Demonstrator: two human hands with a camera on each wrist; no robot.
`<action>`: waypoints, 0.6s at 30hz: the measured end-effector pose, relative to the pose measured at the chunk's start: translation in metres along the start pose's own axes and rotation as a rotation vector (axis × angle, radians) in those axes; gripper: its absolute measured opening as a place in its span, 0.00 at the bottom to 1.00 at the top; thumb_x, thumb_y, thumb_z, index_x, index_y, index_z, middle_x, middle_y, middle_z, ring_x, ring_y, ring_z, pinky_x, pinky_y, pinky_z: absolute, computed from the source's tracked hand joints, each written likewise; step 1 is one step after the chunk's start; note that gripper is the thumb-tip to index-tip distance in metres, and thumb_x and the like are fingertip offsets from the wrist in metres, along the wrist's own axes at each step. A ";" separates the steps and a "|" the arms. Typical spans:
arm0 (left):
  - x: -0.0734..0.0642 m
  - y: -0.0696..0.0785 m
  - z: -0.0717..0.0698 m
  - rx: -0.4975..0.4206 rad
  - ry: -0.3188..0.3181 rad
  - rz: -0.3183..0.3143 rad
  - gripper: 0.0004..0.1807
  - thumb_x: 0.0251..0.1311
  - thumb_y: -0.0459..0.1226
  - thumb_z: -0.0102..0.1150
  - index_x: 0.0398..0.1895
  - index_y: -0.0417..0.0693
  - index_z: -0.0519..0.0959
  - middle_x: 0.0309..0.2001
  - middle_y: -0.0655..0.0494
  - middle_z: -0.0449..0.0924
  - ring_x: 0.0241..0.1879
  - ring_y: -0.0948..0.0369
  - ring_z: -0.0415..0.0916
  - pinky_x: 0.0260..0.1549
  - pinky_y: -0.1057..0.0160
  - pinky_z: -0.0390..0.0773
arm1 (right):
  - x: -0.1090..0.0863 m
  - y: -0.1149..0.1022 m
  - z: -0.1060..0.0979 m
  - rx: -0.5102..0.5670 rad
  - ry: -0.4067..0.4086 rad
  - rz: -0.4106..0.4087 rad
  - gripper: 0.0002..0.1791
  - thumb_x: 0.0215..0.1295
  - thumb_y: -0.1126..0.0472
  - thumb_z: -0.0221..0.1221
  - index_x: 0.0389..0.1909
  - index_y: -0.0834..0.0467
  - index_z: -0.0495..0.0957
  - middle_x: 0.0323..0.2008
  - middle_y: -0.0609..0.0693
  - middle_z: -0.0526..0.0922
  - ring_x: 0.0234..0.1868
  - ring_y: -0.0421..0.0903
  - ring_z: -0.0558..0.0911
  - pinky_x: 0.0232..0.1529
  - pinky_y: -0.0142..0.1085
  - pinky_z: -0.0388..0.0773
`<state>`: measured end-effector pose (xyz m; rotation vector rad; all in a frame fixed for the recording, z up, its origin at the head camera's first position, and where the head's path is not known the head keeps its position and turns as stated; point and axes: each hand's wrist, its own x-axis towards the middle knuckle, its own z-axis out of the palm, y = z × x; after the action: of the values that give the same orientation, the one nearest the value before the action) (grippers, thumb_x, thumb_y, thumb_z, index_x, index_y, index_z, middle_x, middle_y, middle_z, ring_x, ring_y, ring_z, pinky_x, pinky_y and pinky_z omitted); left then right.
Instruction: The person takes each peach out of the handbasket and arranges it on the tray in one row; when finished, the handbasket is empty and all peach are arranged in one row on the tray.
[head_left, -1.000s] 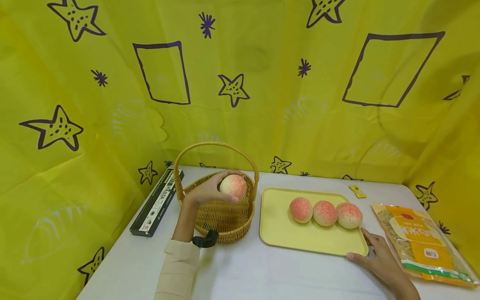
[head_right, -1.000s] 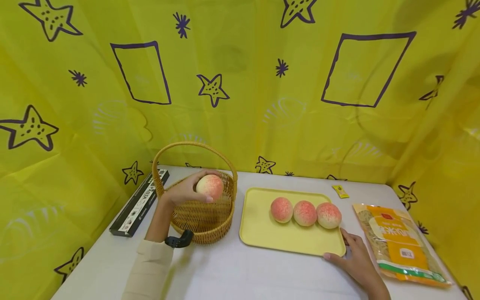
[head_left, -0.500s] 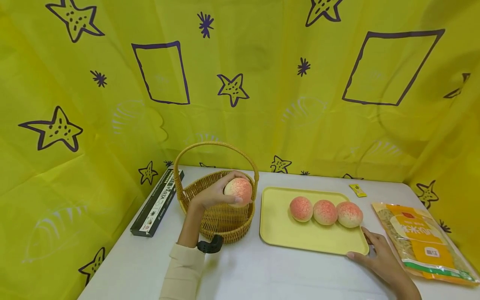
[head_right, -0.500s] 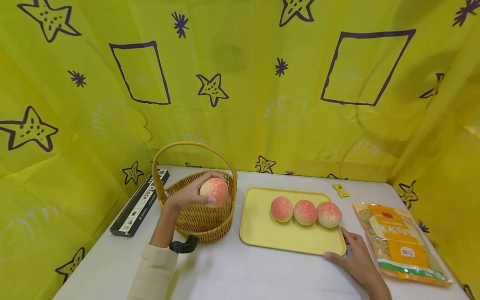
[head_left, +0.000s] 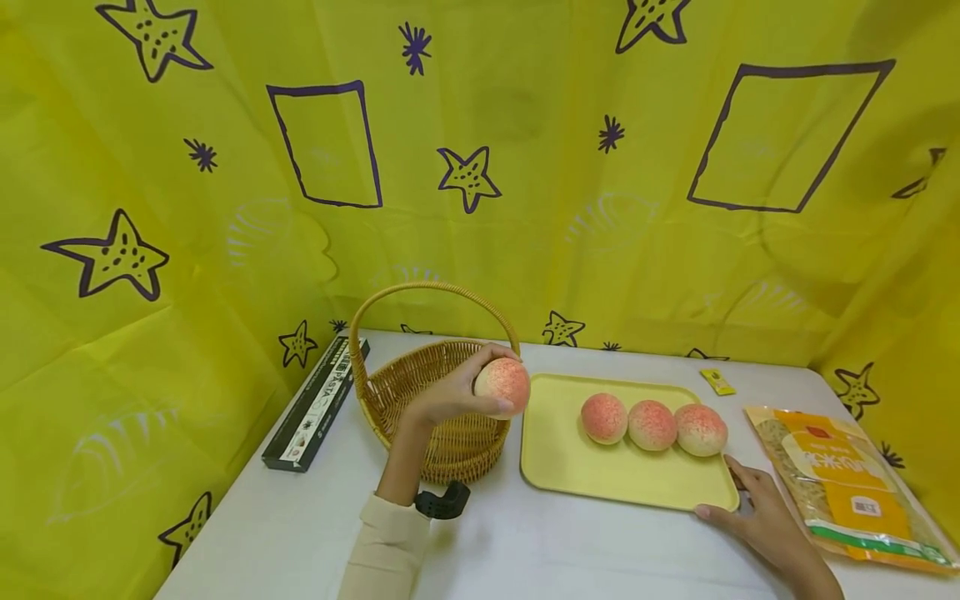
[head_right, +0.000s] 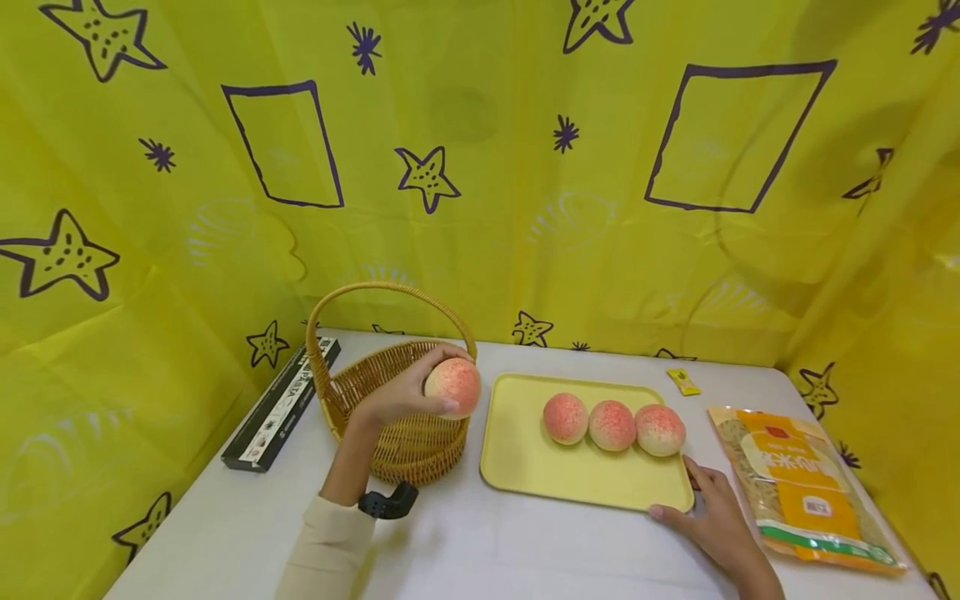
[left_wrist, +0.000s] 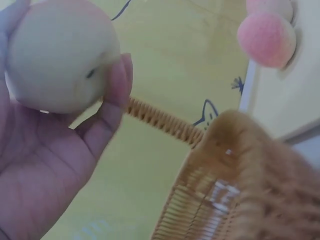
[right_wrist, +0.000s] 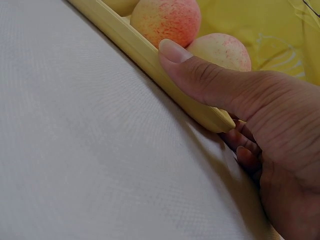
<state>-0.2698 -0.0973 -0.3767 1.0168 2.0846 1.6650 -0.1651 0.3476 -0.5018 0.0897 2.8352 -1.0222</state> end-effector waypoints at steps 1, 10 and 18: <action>0.000 -0.001 0.002 -0.012 0.000 -0.009 0.36 0.50 0.38 0.68 0.63 0.49 0.64 0.63 0.46 0.64 0.53 0.53 0.73 0.46 0.54 0.82 | 0.000 0.000 0.000 -0.001 -0.001 0.002 0.60 0.59 0.40 0.64 0.74 0.71 0.39 0.62 0.78 0.51 0.58 0.71 0.61 0.54 0.67 0.64; 0.006 -0.007 0.022 -0.093 -0.009 -0.079 0.39 0.50 0.37 0.70 0.65 0.53 0.60 0.63 0.47 0.65 0.51 0.55 0.76 0.46 0.55 0.82 | 0.002 0.002 0.001 0.002 -0.020 0.024 0.60 0.60 0.39 0.64 0.74 0.70 0.38 0.63 0.78 0.50 0.59 0.71 0.60 0.55 0.67 0.64; 0.015 -0.006 0.050 -0.115 0.017 -0.093 0.38 0.52 0.33 0.69 0.64 0.58 0.62 0.61 0.50 0.67 0.49 0.58 0.78 0.46 0.57 0.82 | 0.000 0.001 0.001 0.000 -0.003 -0.001 0.59 0.60 0.41 0.64 0.74 0.71 0.39 0.63 0.78 0.51 0.59 0.72 0.61 0.54 0.68 0.64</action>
<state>-0.2517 -0.0510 -0.3936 0.8599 1.9888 1.7314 -0.1649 0.3477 -0.5034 0.0867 2.8331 -1.0221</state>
